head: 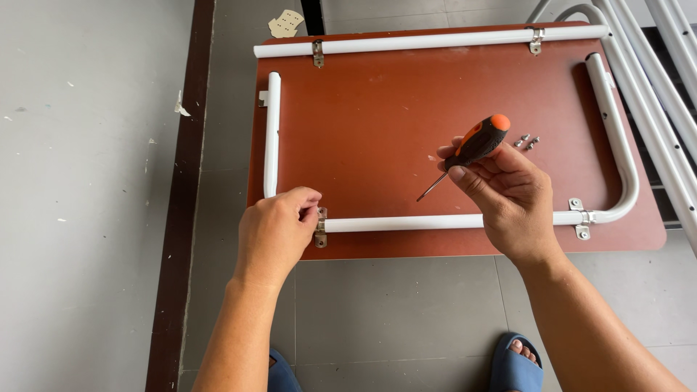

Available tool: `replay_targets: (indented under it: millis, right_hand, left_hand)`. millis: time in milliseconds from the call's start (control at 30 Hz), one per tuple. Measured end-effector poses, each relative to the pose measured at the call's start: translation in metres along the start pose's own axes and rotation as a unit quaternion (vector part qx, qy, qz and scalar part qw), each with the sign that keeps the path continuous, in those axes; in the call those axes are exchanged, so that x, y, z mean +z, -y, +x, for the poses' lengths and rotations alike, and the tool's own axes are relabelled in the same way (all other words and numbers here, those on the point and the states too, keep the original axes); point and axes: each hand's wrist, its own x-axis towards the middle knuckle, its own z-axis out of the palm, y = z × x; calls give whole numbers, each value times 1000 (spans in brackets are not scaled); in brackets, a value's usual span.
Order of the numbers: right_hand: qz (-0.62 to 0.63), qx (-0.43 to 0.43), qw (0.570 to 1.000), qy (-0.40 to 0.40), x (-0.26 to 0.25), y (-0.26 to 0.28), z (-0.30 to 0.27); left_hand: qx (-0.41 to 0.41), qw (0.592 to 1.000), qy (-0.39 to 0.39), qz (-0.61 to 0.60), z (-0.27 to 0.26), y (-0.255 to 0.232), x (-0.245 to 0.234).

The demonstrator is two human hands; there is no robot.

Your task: The person uses a screwdriver to fasten screws into metal brackets on a reddish-brown tabletop, securing white tubular frame pieces. The person works methodically across multiple attachment points on the tabletop.

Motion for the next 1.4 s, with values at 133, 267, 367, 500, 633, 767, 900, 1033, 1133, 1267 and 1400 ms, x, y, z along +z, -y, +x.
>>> replay_targets:
  millis: [133,267,367,500,633,767,900,1033,1133,1267,1400]
  right_hand:
    - [-10,-1,1000,-5,-3,3,-1]
    - [-12,0,1000,-5,-3,5,0]
    - [-20,-3,1000,-2,-1,4,1]
    - [-22,2,1000,2,5,3,0]
    - [-25,22,999,12,11,2,-1]
    - [-23,28,999,18,20,1,-3]
    - [-52,-6,997,55,29,1,-5]
    - [-63,-5,996,64,36,1,-6]
    - [-59,-10,996,63,38,1,-7]
    - [-74,-6,996,44,36,4,-6]
    - [-65,2,998,20,34,5,-6]
  left_hand:
    - [-4,1000,-4,3,2,1,3]
    - [-27,999,23,-1,3,2,3]
    - [0,1000,-10,-16,3,4,2]
    - [31,999,-11,-32,4,7,2]
    - [45,999,-6,-13,3,9,4]
    - [61,998,-17,-14,2,9,3]
    - [93,995,-18,-1,0,7,2]
    - [125,992,-33,5,1,8,4]
    - [135,990,-30,1,0,10,7]
    - [134,990,-7,32,2,9,8]
    - [139,990,8,8,2,8,1]
